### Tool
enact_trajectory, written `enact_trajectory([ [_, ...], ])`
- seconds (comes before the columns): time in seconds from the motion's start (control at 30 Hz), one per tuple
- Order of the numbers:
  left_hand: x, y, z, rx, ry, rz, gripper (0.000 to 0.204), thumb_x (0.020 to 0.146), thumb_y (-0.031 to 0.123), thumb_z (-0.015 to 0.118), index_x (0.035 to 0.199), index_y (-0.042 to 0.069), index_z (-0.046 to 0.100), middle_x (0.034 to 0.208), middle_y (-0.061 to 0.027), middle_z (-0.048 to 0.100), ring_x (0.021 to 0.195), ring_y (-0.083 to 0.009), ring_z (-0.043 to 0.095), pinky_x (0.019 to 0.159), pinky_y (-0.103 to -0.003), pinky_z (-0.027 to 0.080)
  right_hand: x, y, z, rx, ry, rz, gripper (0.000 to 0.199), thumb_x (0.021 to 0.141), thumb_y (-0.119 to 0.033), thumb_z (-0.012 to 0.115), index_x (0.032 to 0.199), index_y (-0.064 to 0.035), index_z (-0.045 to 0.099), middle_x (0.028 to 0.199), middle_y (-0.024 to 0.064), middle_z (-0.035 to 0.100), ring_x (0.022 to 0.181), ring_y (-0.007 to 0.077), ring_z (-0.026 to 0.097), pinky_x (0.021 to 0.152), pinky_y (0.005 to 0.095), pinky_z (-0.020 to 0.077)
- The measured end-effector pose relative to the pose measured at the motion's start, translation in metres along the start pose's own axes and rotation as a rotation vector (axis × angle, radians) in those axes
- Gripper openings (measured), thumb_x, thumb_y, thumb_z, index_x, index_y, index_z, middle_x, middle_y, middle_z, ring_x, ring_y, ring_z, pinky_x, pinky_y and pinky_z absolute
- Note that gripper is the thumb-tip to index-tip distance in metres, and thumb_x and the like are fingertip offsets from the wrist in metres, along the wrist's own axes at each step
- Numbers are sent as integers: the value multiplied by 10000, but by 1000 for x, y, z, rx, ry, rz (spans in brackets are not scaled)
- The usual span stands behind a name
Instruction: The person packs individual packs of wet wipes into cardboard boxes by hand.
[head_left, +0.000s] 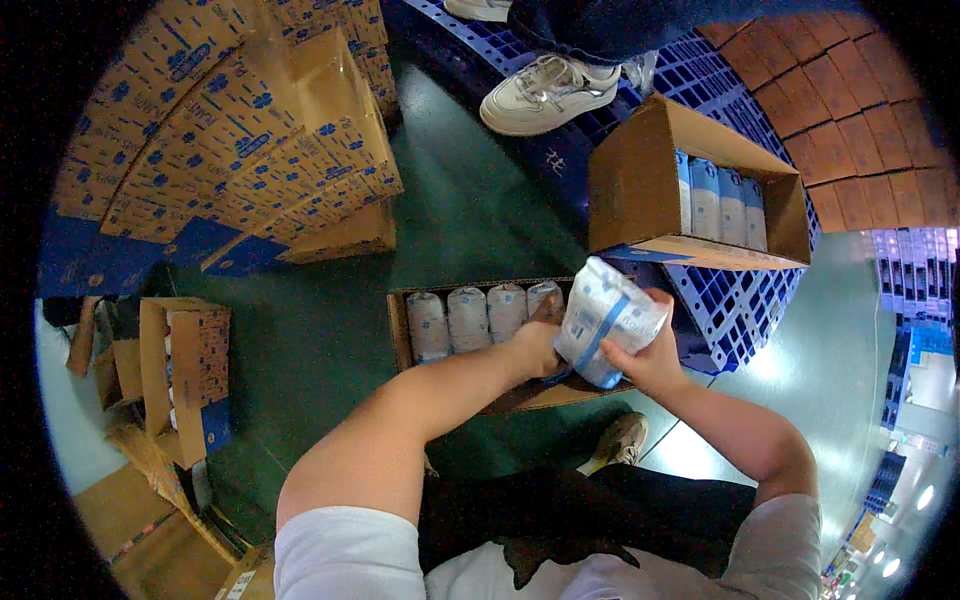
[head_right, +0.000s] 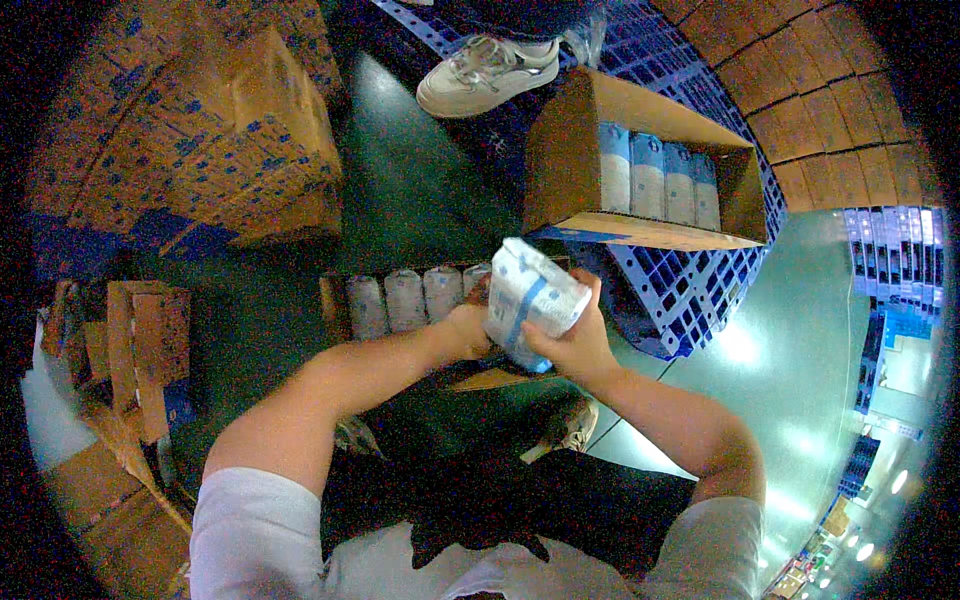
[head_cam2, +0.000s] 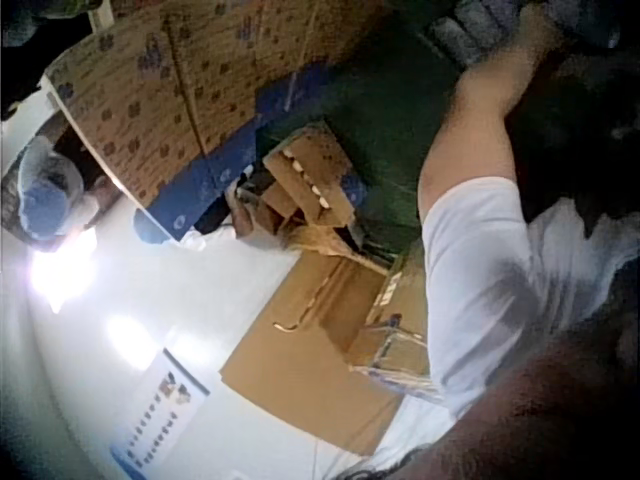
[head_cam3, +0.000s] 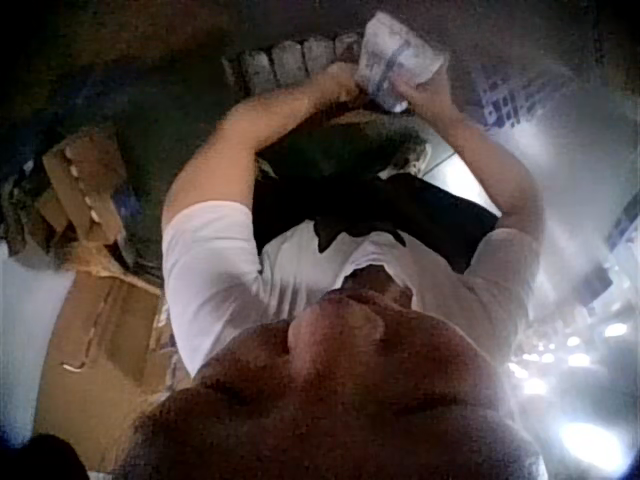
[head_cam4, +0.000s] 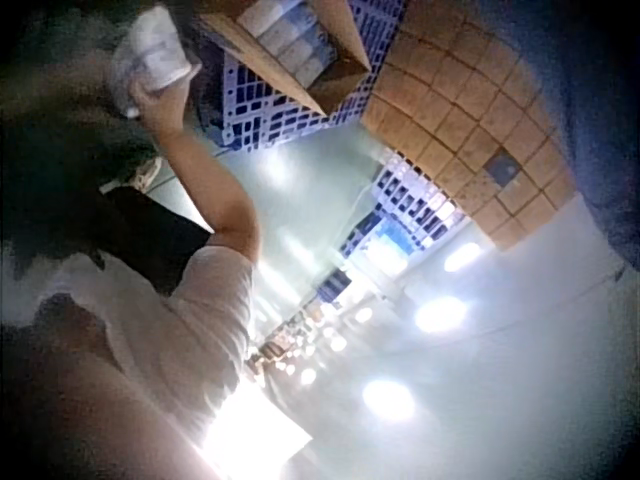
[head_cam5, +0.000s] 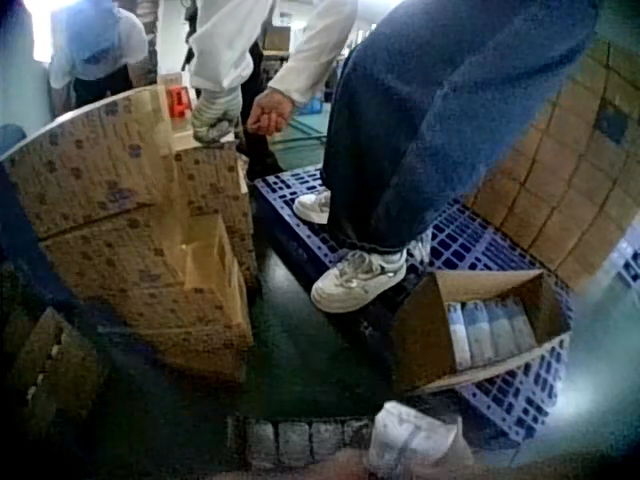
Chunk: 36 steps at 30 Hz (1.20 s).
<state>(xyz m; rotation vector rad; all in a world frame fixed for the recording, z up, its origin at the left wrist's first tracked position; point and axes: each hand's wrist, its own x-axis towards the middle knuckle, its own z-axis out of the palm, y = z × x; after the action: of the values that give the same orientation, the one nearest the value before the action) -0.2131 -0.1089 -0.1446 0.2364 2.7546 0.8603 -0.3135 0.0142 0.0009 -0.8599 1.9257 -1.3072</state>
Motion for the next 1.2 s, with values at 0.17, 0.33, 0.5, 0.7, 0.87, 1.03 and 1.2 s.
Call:
enact_trajectory([
  [0.17,-7,28,-74,191,-614,-114,509,782,385,499,1234,150,505,1281,-63,470,1286,-233,281,1069,-519,28,6,-21,-17,-1003,-239,231,909,673,-531,643,1178,137,292,799,267,599,730,384,627,614,391,534],
  [0.33,-4,29,-65,188,-323,-53,573,741,490,551,1186,128,547,1271,-82,477,1258,-246,329,1057,-526,83,40,-11,-4,-1323,-366,317,979,671,-631,579,1197,156,328,766,240,610,708,332,637,583,371,523],
  [0.5,-7,21,-50,316,-160,21,398,651,451,639,824,95,680,810,-109,651,840,-245,597,764,-401,433,56,-44,-6,-1417,-623,405,767,701,-594,586,1112,39,451,1000,176,577,867,285,624,647,351,537],
  [0.7,-5,17,-33,361,-166,17,375,681,445,590,818,107,682,861,-97,648,854,-268,591,825,-422,403,36,-12,14,-1396,-428,-713,314,703,-307,605,915,-77,639,1065,69,553,979,272,510,851,444,430],
  [0.87,-11,17,-34,485,-307,66,283,703,362,586,840,131,677,975,-92,621,941,-263,568,855,-433,414,51,29,42,-1620,-797,-238,234,682,-227,591,849,-85,675,1089,84,555,1047,264,462,954,490,289],
  [1.03,-26,21,-37,376,-197,95,187,742,210,570,863,96,656,980,-85,610,984,-241,552,828,-468,435,54,149,41,-1117,-510,-251,224,684,-231,584,802,-68,681,985,89,597,1081,287,451,984,444,289],
  [1.2,-127,-14,-67,170,-38,72,204,768,211,542,873,67,641,1081,-157,535,1031,-328,489,881,-467,401,27,70,54,-1312,-729,-277,193,696,-179,573,782,-28,657,940,102,599,1093,297,447,973,426,321],
])
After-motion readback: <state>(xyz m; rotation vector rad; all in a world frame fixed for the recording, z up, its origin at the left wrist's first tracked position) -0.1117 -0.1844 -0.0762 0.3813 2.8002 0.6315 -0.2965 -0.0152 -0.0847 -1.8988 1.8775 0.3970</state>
